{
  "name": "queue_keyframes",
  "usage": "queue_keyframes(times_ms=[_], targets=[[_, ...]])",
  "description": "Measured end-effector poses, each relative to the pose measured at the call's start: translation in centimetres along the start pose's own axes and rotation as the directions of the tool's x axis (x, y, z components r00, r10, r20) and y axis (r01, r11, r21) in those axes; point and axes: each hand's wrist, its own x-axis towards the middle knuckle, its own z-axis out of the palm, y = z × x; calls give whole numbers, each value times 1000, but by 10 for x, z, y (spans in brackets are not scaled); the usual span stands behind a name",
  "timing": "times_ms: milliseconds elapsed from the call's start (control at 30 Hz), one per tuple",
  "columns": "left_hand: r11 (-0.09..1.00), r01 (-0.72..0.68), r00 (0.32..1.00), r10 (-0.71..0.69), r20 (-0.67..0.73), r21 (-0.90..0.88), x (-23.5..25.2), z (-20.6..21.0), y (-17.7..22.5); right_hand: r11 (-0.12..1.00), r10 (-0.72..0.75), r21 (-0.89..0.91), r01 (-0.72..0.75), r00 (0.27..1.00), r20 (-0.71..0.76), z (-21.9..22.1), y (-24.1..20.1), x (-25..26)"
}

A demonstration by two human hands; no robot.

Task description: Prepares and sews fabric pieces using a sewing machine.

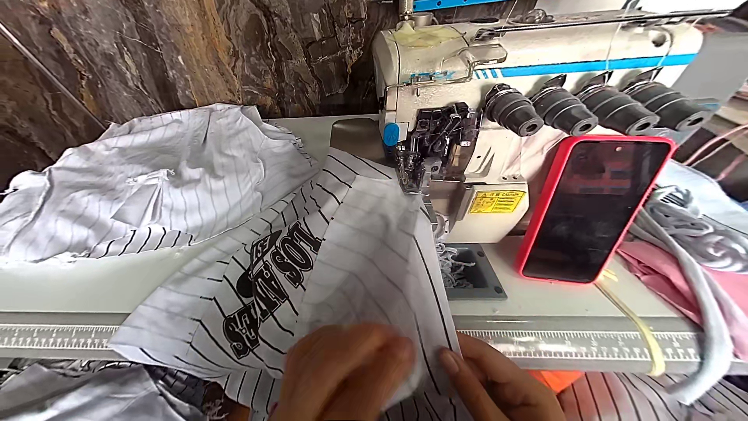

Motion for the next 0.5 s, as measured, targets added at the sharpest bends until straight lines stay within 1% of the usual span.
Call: queue_keyframes(times_ms=[33,67,100,133,200,300,400,500], targets=[[990,-137,989,134,68,37,5,-8,-6,1000,-9,2,9,1000,1,0,-1,-1],[970,-243,961,237,144,29,10,-14,-9,1000,-19,4,19,1000,4,-1,-1,-2],[951,-308,926,296,235,17,12,-19,-9,1000,-26,11,25,1000,9,-1,-2,-3],[937,-349,887,325,328,16,11,-23,-8,999,-28,20,27,999,17,-1,-2,-4],[916,-400,831,357,428,13,4,-25,-5,999,-24,44,23,999,35,1,-1,-7],[912,-411,814,364,453,6,-1,-24,-6,996,-3,92,-3,998,65,5,2,-12],[919,-394,824,348,446,9,-1,-21,-6,994,10,104,-19,996,84,8,5,-13],[922,-385,838,337,430,27,4,-16,-11,996,5,87,-10,998,66,9,5,-5]])
